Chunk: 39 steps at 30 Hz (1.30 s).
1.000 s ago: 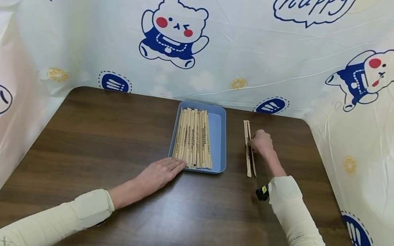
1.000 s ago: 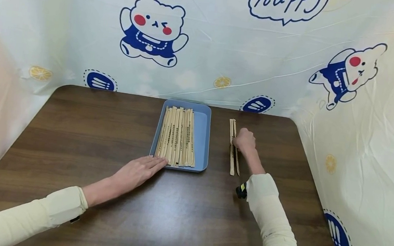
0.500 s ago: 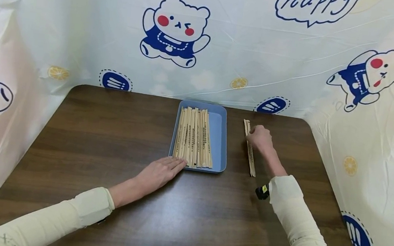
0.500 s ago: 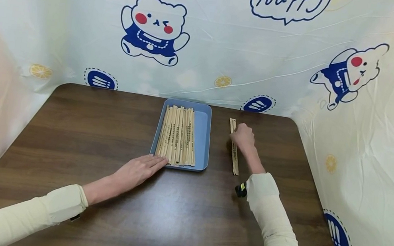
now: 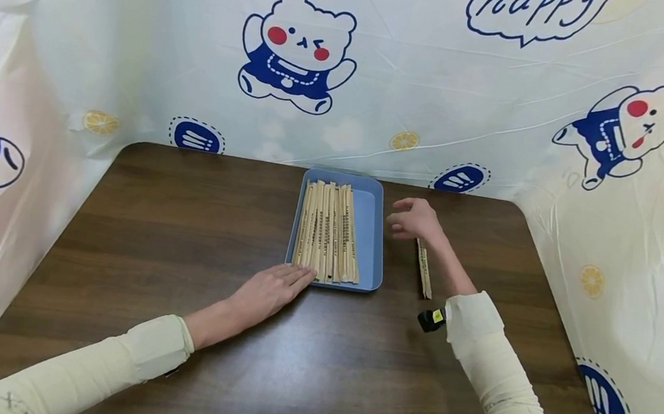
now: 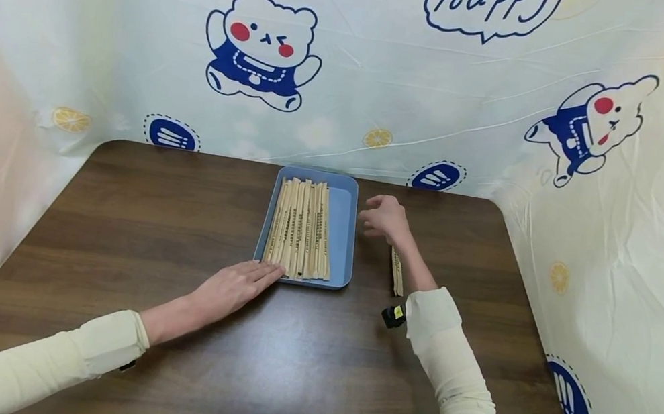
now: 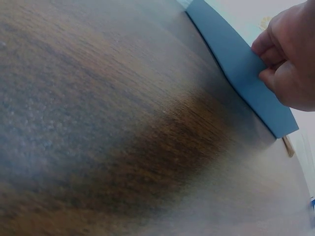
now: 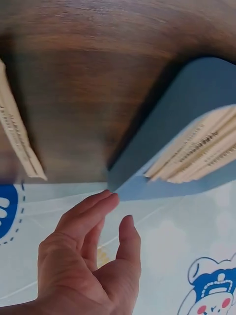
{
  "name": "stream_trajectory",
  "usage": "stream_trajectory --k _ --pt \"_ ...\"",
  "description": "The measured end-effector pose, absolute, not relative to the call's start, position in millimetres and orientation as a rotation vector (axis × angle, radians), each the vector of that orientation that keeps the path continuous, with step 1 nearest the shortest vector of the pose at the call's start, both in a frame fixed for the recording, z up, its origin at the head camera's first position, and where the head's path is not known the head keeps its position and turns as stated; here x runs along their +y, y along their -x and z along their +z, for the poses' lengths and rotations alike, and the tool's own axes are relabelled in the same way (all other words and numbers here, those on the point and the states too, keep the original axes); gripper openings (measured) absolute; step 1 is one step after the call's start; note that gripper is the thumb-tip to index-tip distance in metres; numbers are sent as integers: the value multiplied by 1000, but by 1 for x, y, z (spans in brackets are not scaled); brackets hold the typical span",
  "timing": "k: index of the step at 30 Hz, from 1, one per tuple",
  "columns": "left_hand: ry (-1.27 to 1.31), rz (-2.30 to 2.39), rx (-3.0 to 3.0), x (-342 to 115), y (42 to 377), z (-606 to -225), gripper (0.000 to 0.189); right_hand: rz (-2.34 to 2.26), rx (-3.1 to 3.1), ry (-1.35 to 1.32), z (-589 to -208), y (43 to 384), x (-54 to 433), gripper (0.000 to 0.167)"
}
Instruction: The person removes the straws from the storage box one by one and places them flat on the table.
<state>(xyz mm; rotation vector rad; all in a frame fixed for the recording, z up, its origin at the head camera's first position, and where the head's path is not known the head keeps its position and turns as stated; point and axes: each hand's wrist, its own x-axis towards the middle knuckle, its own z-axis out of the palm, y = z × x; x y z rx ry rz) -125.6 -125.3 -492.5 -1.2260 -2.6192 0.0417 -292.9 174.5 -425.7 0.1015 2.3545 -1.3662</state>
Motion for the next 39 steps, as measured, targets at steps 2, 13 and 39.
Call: stream_trajectory --k 2,13,39 --pt "1228 35 -2622 -125 126 -492 52 -1375 2321 -88 -425 292 169 51" --pt "1221 7 -2596 -125 127 -494 52 -1434 2303 -8 -426 290 144 51" --pt "1211 36 -2589 -125 125 -496 50 -1209 2399 45 -459 285 100 43"
